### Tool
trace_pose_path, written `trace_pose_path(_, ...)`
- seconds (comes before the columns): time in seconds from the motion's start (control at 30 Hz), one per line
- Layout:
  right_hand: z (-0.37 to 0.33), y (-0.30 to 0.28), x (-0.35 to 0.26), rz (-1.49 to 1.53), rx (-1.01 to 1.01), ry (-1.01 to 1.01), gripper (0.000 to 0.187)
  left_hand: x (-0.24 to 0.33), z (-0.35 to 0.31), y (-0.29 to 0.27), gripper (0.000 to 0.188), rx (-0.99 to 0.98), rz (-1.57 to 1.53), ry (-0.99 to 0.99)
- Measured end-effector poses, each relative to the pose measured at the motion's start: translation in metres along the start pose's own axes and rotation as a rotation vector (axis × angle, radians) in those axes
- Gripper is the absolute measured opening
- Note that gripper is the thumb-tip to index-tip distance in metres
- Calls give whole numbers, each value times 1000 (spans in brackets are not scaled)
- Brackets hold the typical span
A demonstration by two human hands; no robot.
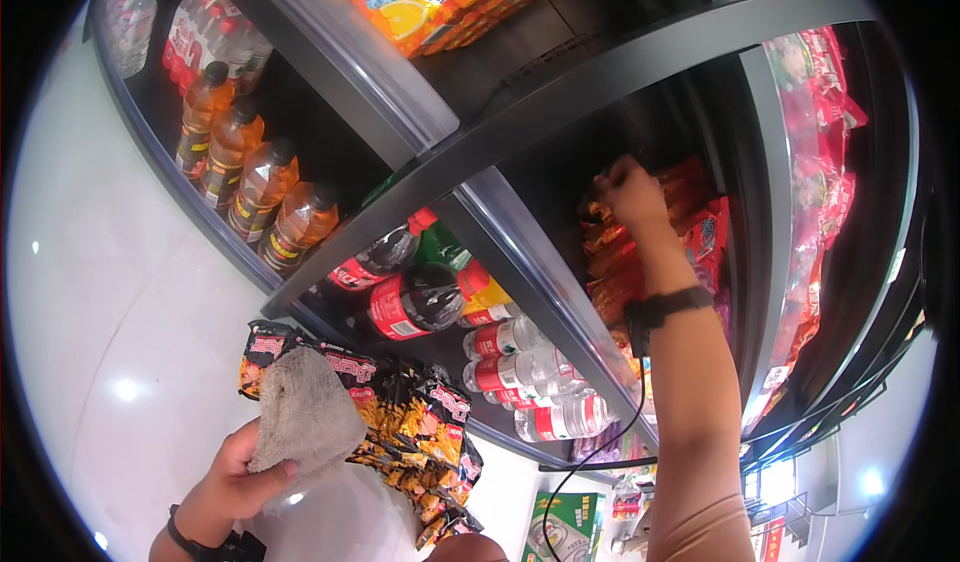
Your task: The person takes individual packets of instant noodles from a pile on the floor and places them onto a grocery shelf, occasionally wiping the shelf surface with a cloth.
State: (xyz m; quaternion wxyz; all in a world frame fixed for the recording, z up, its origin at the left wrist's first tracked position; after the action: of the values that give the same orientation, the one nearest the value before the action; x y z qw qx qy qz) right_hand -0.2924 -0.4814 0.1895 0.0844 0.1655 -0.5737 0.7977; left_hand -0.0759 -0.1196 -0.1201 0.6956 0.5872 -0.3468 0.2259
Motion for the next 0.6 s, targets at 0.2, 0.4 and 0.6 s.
trace_pose_path(0.2,-116,-73,-24,127,329,-433,14,6,-12,2,59,54,-76,27)
trace_pose_path(0.4,-266,-116,-45,206,499,-601,28,28,-29,-5,75,168,-200,104)
trace_pose_path(0.6,-335,-77,-132,639,67,-872,26,28,-32,15,75,28,-507,129)
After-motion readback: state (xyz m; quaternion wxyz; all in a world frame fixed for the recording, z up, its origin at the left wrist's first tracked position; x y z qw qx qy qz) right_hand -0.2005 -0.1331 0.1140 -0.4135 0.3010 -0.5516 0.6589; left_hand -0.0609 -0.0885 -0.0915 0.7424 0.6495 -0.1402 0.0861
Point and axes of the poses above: each hand's wrist, its own z-axis towards the middle knuckle, its own y-axis out of the palm, x = y × z, the point moved 7 cm from there along z, towards the middle knuckle, and after that the axes turned 6 degrees about -x, right-handed, at the moved point
